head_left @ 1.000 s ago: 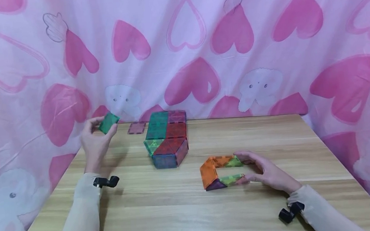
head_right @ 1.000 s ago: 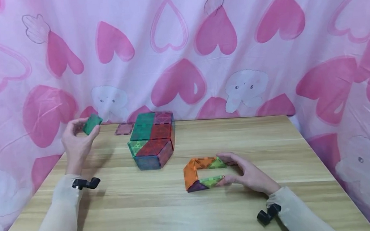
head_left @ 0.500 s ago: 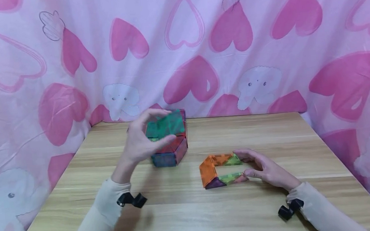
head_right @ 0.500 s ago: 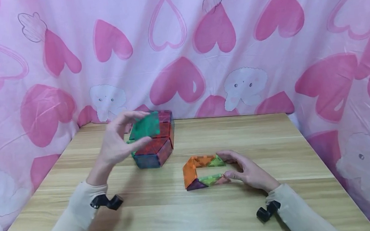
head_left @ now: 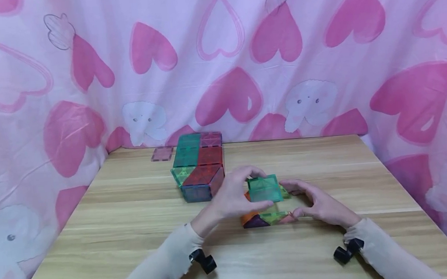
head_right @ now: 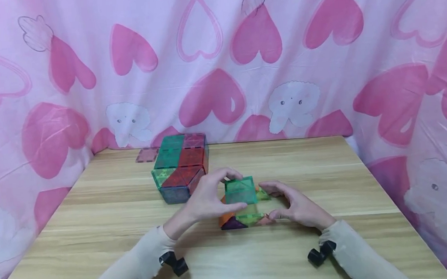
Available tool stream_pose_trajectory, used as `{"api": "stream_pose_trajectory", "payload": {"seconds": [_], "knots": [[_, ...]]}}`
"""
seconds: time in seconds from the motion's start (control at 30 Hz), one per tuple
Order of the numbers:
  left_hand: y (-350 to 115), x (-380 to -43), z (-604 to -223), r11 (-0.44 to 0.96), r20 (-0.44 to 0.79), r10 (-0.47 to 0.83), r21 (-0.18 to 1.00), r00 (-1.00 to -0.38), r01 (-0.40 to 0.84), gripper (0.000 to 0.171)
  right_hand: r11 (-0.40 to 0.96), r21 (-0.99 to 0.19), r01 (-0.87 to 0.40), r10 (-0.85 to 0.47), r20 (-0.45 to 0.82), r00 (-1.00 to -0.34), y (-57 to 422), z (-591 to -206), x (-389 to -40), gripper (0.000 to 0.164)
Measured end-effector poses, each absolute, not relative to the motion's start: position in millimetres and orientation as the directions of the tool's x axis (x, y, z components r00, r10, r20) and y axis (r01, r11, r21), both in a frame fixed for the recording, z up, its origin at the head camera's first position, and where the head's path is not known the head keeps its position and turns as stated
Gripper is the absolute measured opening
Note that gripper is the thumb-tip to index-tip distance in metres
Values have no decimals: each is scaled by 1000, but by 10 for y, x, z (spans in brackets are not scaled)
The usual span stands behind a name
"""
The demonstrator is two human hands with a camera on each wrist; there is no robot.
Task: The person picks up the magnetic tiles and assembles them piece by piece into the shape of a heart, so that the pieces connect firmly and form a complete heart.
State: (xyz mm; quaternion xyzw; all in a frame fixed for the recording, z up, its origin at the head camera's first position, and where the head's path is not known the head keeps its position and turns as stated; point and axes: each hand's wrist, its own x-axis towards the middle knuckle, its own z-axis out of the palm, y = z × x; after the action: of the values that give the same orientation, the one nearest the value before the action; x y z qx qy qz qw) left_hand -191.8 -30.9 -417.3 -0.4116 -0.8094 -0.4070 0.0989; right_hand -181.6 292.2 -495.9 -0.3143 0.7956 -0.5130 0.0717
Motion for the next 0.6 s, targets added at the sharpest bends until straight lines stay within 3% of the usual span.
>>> {"api": "stream_pose_trajectory", "payload": {"seconds": [0.2,0.4,0.6], "knots": [[-156,-1885,-4345,351,469,630,539,-619,766,66,263,-850,-456,-580,239,-779,2932,-4964,-1831,86],[-131,-1866,-4429,415,392,657,526,-645,742,65,259,-861,-438,-580,224,-783,2929,-4967,-1835,87],[-192,-1868,-4362,418,397,650,525,-648,742,78,279,-863,-422,-573,203,-794,2924,-4960,-1826,88]]}}
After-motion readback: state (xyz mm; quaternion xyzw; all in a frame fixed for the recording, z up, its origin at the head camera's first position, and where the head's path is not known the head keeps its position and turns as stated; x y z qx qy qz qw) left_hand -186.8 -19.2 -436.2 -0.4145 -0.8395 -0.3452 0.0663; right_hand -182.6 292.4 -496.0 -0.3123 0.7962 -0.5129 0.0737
